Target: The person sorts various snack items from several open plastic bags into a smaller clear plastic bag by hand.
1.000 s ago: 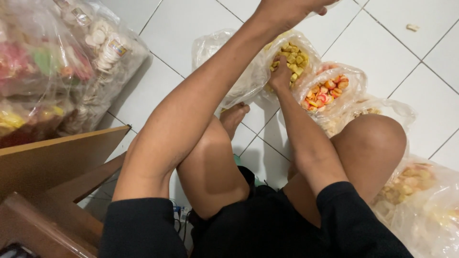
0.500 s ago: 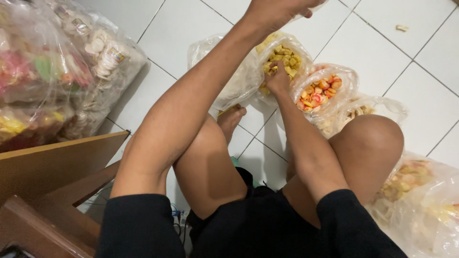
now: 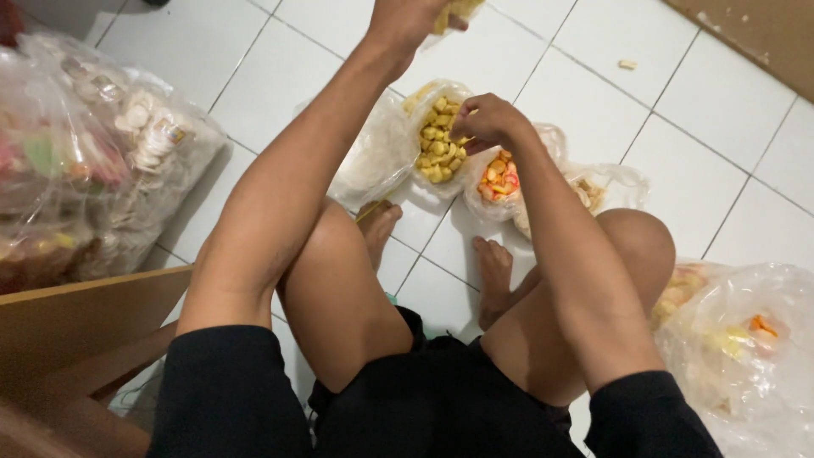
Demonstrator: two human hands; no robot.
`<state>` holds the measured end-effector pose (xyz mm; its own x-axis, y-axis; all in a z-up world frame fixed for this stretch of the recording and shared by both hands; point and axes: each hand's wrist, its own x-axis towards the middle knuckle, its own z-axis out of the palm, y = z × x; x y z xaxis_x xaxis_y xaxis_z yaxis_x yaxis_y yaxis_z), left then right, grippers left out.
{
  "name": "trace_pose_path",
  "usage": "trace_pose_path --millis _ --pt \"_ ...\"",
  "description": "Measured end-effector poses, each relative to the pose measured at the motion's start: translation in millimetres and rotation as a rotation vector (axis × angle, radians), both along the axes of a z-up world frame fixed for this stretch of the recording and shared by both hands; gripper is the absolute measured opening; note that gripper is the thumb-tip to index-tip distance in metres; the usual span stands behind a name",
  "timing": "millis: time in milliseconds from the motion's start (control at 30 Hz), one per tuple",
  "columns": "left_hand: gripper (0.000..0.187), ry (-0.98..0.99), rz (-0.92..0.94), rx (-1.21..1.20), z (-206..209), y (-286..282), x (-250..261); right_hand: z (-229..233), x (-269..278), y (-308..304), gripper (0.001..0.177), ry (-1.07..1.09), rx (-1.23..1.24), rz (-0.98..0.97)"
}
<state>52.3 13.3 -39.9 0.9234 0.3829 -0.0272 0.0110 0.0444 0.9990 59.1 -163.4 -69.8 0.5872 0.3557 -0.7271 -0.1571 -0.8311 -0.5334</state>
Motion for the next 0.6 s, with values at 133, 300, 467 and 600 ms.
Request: trace_pose_path --millis 133,300,467,600 --pt "0.043 -0.038 -0.022 -0.031 15 -8 -14 52 6 -9 0.010 -0.079 -0.028 0.066" --pt "0.033 -0.135 -0.134 0.036 26 -11 -23 149 -9 -36 0.014 -0.464 0.158 0.070" --pt "0.038 -0.108 -0.273 0.101 23 -8 -30 123 22 -72 0.019 -0.878 0.860 -0.174" --pt "0.042 0.007 -0.416 0.188 32 -12 -39 129 14 -66 0.032 -1.169 1.116 -0.191"
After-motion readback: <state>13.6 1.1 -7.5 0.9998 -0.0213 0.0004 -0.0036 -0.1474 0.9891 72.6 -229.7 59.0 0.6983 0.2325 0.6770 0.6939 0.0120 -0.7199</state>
